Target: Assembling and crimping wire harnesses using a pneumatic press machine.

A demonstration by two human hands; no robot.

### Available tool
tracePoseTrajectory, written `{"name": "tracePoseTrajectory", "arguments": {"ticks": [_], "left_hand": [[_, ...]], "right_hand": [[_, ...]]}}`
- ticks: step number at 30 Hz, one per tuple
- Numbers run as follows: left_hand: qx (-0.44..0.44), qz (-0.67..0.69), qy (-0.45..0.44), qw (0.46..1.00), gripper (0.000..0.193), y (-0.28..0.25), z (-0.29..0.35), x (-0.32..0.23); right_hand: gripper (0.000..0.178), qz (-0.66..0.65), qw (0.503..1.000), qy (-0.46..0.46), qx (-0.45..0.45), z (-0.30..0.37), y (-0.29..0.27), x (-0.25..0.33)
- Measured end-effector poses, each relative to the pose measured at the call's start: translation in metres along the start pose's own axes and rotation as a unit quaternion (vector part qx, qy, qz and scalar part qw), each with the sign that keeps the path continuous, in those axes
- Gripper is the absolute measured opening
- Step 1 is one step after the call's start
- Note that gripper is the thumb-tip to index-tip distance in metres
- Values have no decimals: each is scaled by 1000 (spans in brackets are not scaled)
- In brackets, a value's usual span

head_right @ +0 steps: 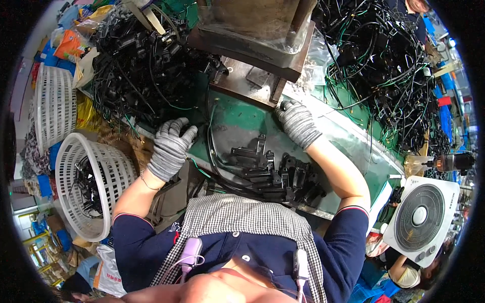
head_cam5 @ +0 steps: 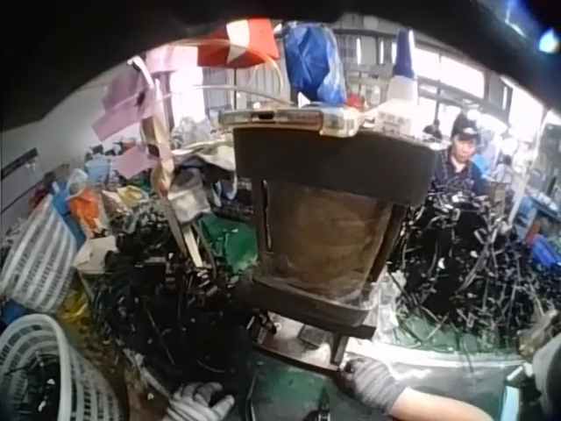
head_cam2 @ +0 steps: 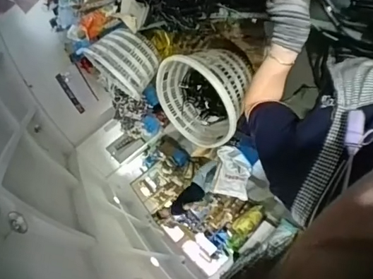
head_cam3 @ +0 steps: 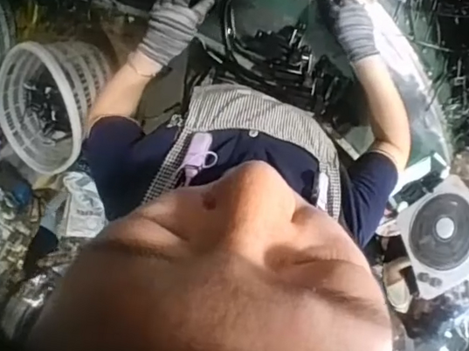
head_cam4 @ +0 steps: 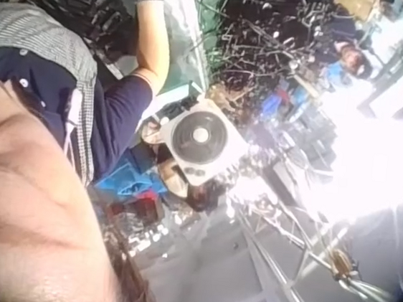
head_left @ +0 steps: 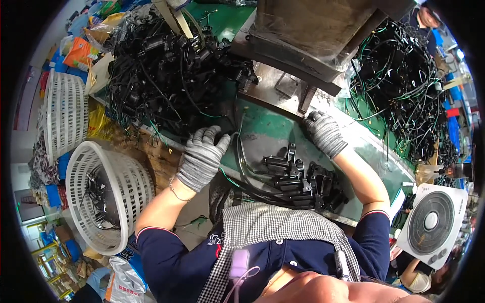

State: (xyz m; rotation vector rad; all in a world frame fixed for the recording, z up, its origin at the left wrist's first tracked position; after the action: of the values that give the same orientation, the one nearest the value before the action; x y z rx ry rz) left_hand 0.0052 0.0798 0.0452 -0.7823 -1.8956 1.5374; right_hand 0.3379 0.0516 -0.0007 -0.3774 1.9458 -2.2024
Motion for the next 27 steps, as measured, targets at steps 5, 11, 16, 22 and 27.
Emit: {"name": "tracePoseTrajectory", "arguments": {"ticks": [5, 11, 16, 22, 27], "left_hand": [[-22, 99, 65, 993, 34, -6, 3, -20], [240, 118, 3, 963, 39, 14, -21, -38], [268, 282, -42, 920, 36, 11, -43, -26], [-36, 436, 5, 899, 40, 20, -65, -40], [-100, 469, 13, 877, 43, 16, -78, -54]], "right_hand": [[22, 52, 998, 13, 20, -5, 8, -3], [23, 59, 997, 35, 37, -6, 3, -1], [20, -29, 999, 23, -18, 7, -8, 1], [17, -168, 970, -77, -160, 4, -58, 38], [23, -115, 960, -178, -182, 6, -75, 54]]}}
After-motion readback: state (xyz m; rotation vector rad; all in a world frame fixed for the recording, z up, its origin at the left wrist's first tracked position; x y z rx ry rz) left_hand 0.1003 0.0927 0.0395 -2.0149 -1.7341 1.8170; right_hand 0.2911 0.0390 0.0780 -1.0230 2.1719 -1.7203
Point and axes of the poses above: each hand's wrist, its own z-axis away from the middle knuckle, its own y-axis out of the palm, x = y × z, the point moved 2 cm from there along -z, towards the middle knuckle, and after that the axes turned 9 degrees about x, right-handed, at the moved point
